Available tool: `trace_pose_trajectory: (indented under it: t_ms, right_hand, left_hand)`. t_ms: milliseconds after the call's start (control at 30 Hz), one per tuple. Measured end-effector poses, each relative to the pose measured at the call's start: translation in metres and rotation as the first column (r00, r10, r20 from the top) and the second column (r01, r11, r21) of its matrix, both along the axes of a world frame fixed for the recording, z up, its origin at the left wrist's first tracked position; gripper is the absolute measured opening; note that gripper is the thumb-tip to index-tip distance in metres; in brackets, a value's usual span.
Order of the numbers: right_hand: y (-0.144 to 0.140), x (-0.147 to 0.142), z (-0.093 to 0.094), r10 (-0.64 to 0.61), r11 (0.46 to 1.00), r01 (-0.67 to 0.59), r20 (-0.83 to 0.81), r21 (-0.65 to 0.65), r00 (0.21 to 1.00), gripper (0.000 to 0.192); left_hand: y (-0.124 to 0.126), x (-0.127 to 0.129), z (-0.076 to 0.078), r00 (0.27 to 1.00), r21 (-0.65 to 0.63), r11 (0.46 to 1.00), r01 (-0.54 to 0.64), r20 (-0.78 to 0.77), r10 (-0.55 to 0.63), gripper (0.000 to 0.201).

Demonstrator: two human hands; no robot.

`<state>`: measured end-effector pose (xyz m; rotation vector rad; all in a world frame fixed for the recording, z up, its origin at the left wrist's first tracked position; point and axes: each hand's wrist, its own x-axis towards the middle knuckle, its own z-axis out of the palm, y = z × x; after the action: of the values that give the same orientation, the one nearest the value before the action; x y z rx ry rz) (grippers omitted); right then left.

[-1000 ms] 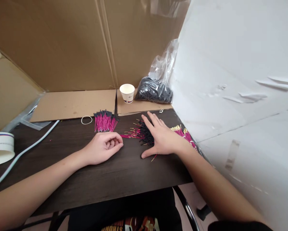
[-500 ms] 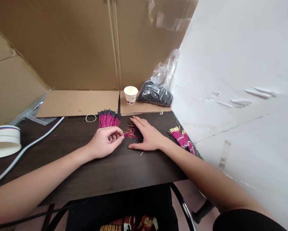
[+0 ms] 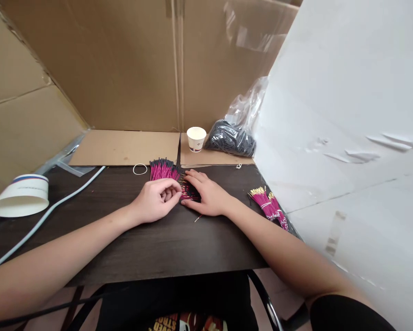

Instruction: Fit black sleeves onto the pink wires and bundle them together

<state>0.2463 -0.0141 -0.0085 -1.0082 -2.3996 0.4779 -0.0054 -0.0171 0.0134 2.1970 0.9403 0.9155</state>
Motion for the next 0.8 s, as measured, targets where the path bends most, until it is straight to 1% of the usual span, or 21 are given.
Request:
trace_pose_trajectory:
  t_ms: [67,133,200,300,400,533,667,800]
  right_hand:
    - [-0.001,0.000,0.000,0.002,1.000,-0.002,0.007,0.000,1.000,0.072]
    - [-0.003,0.001,0.002,0.009,1.000,-0.009,0.014,-0.006,1.000,0.067]
    - [-0.005,0.001,0.003,0.018,1.000,-0.018,0.017,-0.021,1.000,0.063]
    - [-0.008,0.002,0.006,0.031,0.999,-0.031,0.010,-0.035,0.999,0.058]
    - [-0.011,0.003,0.008,0.044,0.998,-0.044,-0.001,-0.046,0.999,0.058]
    - [-0.013,0.003,0.011,0.058,0.996,-0.058,0.004,-0.064,0.998,0.056]
    - [-0.014,0.004,0.012,0.061,0.996,-0.061,0.002,-0.063,0.998,0.056]
    - [-0.015,0.004,0.012,0.094,0.994,-0.095,-0.026,-0.056,0.995,0.056]
  left_hand:
    - [0.007,-0.004,0.001,0.999,0.144,0.989,-0.023,-0.040,0.029,0.013]
    - [0.015,-0.008,0.002,0.991,0.281,0.959,-0.030,-0.118,0.066,0.020]
    - [0.023,-0.013,0.002,0.964,0.341,0.940,-0.028,-0.240,0.116,0.029]
    - [0.031,-0.019,0.001,0.901,0.329,0.944,-0.023,-0.402,0.163,0.035]
    - [0.034,-0.022,0.000,0.862,0.315,0.949,0.009,-0.484,0.152,0.038]
    - [0.035,-0.022,0.000,0.846,0.319,0.948,0.012,-0.508,0.160,0.039]
    - [0.035,-0.022,0.001,0.841,0.316,0.949,-0.014,-0.509,0.182,0.040]
    - [0.032,-0.021,0.002,0.831,0.348,0.937,-0.026,-0.514,0.214,0.041]
